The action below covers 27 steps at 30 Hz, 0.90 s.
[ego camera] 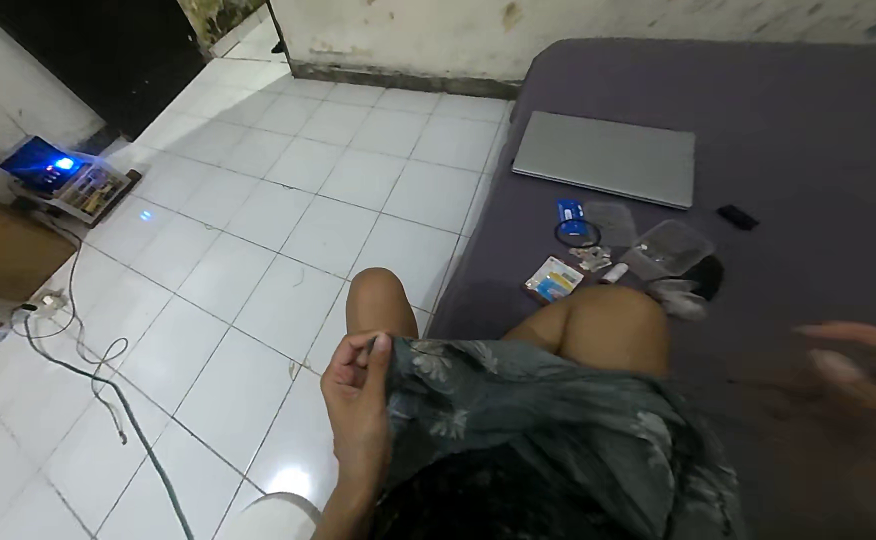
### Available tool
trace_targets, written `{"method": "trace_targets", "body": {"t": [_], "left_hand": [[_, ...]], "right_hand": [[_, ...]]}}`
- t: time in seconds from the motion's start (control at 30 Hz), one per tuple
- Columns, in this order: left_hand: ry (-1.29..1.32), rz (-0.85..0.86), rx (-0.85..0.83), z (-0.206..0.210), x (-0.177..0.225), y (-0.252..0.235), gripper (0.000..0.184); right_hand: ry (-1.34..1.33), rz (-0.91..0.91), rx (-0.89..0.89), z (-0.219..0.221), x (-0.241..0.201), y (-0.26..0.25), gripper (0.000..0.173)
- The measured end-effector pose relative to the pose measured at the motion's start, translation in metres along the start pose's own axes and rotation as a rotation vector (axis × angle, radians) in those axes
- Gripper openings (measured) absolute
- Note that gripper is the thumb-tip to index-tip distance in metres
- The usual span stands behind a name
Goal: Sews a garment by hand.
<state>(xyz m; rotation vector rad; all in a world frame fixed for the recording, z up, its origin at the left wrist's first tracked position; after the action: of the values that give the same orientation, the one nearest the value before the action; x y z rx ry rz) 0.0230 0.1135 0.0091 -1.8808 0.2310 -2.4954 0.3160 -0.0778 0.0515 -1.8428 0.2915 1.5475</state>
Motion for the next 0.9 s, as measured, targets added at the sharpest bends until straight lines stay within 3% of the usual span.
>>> {"method": "trace_targets", "body": {"t": [0.1, 0.23, 0.9], "left_hand": [[-0.022, 0.032, -0.032, 0.005, 0.004, 0.007, 0.016], [-0.018, 0.077, -0.056, 0.007, 0.011, 0.013, 0.013], [0.016, 0.147, -0.136, 0.009, 0.022, 0.017, 0.012]], "right_hand": [[0.069, -0.048, -0.133, 0.112, -0.011, 0.014, 0.018], [0.062, -0.262, -0.141, 0.169, -0.020, 0.025, 0.019], [0.219, -0.436, -0.101, 0.178, -0.039, 0.026, 0.016]]}}
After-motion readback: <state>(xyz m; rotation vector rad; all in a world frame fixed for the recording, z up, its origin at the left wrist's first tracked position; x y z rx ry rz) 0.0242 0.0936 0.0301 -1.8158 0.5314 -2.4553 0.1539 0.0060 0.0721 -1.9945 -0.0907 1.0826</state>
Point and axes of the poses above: each hand's wrist, its own y-axis away from the middle knuckle, its own z-axis out of the palm, x = y × z, the point moved 10 cm from there along -y, towards the middle knuckle, and after that the axes turned 4 degrees about x, right-handed, at the moved point
